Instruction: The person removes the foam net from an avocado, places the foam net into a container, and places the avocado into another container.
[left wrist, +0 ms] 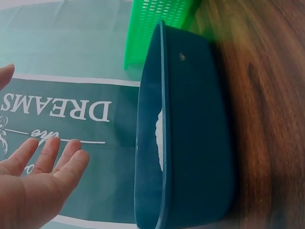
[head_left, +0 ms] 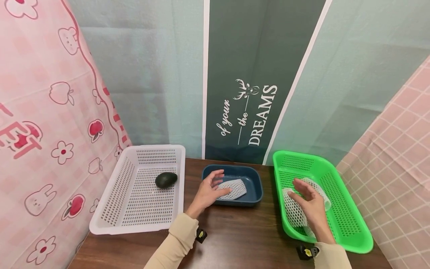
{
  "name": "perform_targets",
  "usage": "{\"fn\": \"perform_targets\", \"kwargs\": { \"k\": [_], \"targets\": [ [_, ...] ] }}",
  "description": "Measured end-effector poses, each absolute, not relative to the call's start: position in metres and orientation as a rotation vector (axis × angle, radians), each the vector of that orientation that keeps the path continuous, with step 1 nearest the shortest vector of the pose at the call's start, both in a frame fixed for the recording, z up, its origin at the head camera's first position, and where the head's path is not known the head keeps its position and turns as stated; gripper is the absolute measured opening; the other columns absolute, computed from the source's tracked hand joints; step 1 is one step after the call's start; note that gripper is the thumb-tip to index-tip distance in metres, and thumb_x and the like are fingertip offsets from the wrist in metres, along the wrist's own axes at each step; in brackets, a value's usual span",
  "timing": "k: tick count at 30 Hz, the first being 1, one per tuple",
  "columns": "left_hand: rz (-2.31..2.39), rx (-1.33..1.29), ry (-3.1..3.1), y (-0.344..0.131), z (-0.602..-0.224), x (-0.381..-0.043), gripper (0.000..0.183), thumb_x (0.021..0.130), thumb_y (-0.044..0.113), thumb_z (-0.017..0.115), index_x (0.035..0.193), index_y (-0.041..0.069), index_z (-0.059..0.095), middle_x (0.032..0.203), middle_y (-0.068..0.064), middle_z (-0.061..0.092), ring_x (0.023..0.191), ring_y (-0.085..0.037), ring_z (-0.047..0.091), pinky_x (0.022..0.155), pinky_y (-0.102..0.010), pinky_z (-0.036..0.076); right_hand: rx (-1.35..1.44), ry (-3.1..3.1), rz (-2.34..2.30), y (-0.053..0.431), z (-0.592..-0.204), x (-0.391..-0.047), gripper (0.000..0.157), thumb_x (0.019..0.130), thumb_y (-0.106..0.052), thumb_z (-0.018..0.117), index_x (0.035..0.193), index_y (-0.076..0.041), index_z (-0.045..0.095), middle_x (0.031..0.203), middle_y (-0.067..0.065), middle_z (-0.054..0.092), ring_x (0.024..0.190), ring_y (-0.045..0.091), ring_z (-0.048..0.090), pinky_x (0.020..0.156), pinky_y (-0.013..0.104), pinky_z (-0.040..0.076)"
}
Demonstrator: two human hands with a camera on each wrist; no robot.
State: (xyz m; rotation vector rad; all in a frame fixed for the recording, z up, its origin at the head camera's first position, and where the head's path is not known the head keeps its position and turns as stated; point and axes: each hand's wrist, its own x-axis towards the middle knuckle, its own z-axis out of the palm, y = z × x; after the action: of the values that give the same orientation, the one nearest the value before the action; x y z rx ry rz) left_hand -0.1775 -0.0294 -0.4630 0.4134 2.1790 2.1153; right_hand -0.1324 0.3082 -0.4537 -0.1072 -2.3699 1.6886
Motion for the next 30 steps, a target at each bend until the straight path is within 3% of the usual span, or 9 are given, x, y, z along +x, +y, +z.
{"fn": "perform_targets", "kwargs": {
  "k": [11, 21, 30],
  "targets": [
    [2.11, 0.409, 2.155, -0.017, -0.469, -0.173, 0.064, 0.081, 0.014, 0.08, 0.137, 0.01, 0.05, 0.13, -0.011, 0.055, 0.12, -0.032, 0.052, 0.103, -0.048, 0.038, -0.096, -2.324, 1.706, 0.312, -0.457, -0.127, 0.051, 0.089, -0.011, 0.071, 0.137, -0.009, 0.054, 0.118, -0.018, 0.059, 0.107, -0.002, 0.053, 0.08, 0.01, 0.045],
    [2.111, 0.43, 2.074, -0.002, -0.447, -0.154, 0.062, 0.082, 0.006, 0.077, 0.136, 0.0, 0.049, 0.129, -0.018, 0.054, 0.121, -0.041, 0.048, 0.102, -0.053, 0.037, -0.167, -2.335, 1.602, 0.319, -0.454, -0.126, 0.049, 0.088, -0.012, 0.073, 0.134, -0.008, 0.056, 0.113, -0.022, 0.06, 0.104, -0.004, 0.054, 0.078, 0.01, 0.045],
    [2.118, 0.413, 2.061, 0.016, -0.45, -0.146, 0.061, 0.08, 0.006, 0.078, 0.135, 0.002, 0.051, 0.125, -0.015, 0.056, 0.118, -0.037, 0.052, 0.101, -0.052, 0.039, -0.178, -2.347, 1.592, 0.33, -0.452, -0.12, 0.05, 0.089, -0.015, 0.073, 0.135, -0.007, 0.056, 0.118, -0.013, 0.062, 0.106, -0.002, 0.054, 0.079, 0.009, 0.044]
  ]
}}
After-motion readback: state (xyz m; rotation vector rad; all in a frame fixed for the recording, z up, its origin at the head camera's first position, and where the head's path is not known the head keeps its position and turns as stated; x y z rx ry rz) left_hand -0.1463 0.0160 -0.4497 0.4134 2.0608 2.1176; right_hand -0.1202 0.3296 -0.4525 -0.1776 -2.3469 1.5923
